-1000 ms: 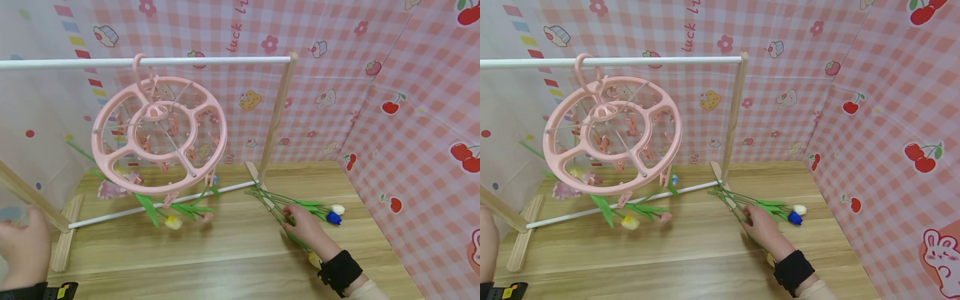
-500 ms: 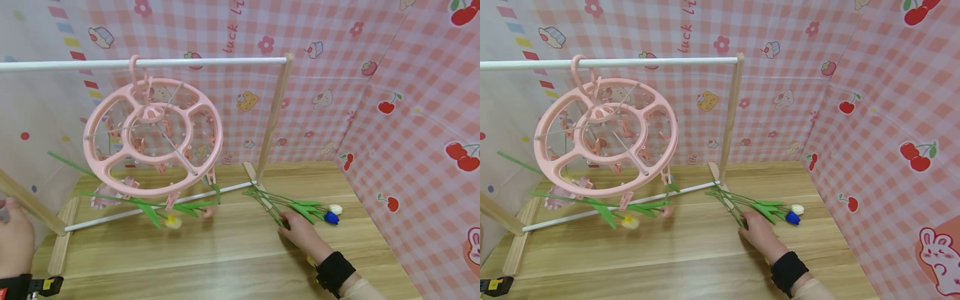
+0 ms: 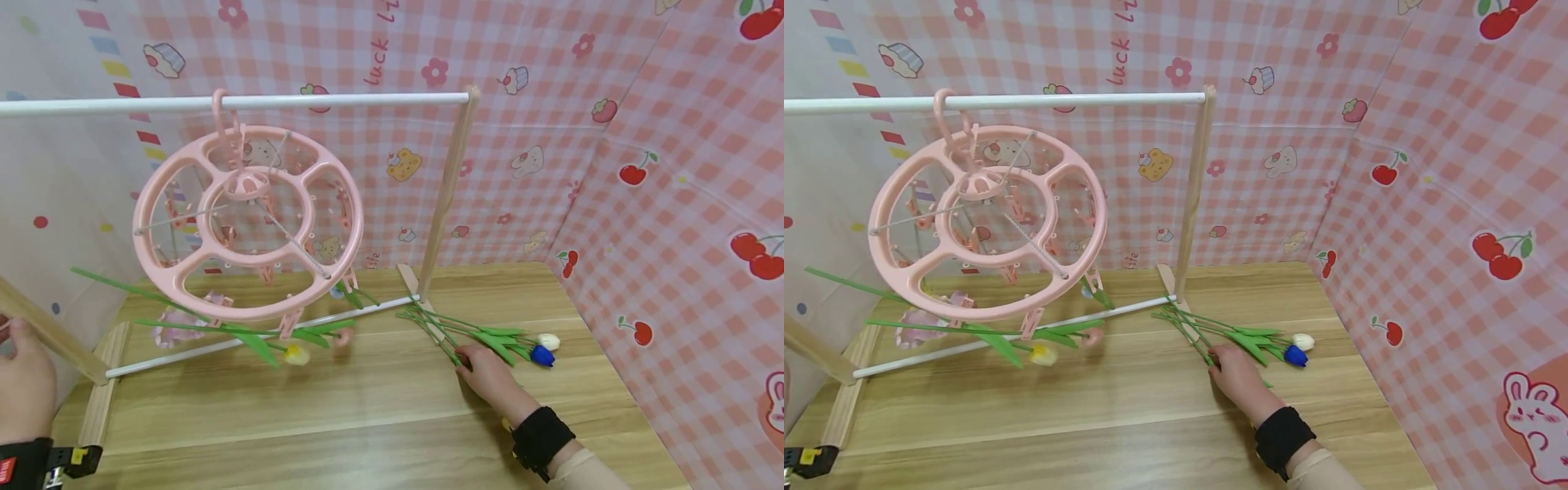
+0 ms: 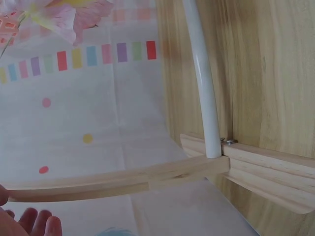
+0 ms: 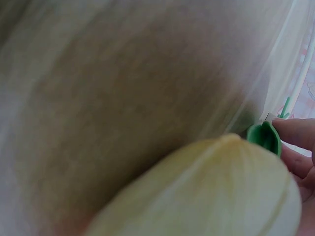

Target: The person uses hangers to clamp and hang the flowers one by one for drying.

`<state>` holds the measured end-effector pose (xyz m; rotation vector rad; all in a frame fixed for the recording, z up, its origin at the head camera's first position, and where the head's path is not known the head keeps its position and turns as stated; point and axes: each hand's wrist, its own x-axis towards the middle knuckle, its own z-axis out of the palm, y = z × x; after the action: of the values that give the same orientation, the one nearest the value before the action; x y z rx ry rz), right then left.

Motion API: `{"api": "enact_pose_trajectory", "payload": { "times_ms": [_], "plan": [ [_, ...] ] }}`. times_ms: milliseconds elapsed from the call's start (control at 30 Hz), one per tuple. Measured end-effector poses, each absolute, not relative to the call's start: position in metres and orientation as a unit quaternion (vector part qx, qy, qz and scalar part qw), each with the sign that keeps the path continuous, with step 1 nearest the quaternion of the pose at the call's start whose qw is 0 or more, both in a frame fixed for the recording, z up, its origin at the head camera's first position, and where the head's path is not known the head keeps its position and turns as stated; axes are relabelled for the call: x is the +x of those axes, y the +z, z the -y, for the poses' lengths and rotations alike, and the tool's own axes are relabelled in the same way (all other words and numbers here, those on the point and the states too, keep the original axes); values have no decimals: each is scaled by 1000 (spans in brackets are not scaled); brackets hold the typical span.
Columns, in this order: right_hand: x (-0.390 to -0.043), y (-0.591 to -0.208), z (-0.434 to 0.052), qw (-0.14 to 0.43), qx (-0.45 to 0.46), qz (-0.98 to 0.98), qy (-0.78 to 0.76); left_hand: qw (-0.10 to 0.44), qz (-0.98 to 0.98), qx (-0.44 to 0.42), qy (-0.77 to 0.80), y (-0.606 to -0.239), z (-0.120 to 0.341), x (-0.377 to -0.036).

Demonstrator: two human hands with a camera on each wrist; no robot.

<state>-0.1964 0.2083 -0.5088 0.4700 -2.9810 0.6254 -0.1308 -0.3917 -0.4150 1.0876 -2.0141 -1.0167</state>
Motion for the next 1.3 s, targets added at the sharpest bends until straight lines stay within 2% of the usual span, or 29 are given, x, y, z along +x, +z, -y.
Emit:
{"api": "enact_pose_trajectory", "payload": {
  "times_ms": [300, 700, 900, 1133, 1300],
  "plan": [
    [-197, -510, -209, 36, 157, 969, 189, 334, 770, 377, -393, -424, 403, -138],
    [-198, -511, -207, 52, 140, 970, 189, 315, 769, 367, -417, -420, 402, -142],
    [-199, -511, -210, 41, 123, 968, 214, 324, 776, 359, -405, -423, 402, -140],
    [-195, -499, -210, 1, 101, 961, 259, 323, 766, 356, -427, -424, 407, -141],
    [-190, -485, -208, 6, 109, 951, 289, 321, 746, 359, -459, -420, 405, -140]
  ]
}}
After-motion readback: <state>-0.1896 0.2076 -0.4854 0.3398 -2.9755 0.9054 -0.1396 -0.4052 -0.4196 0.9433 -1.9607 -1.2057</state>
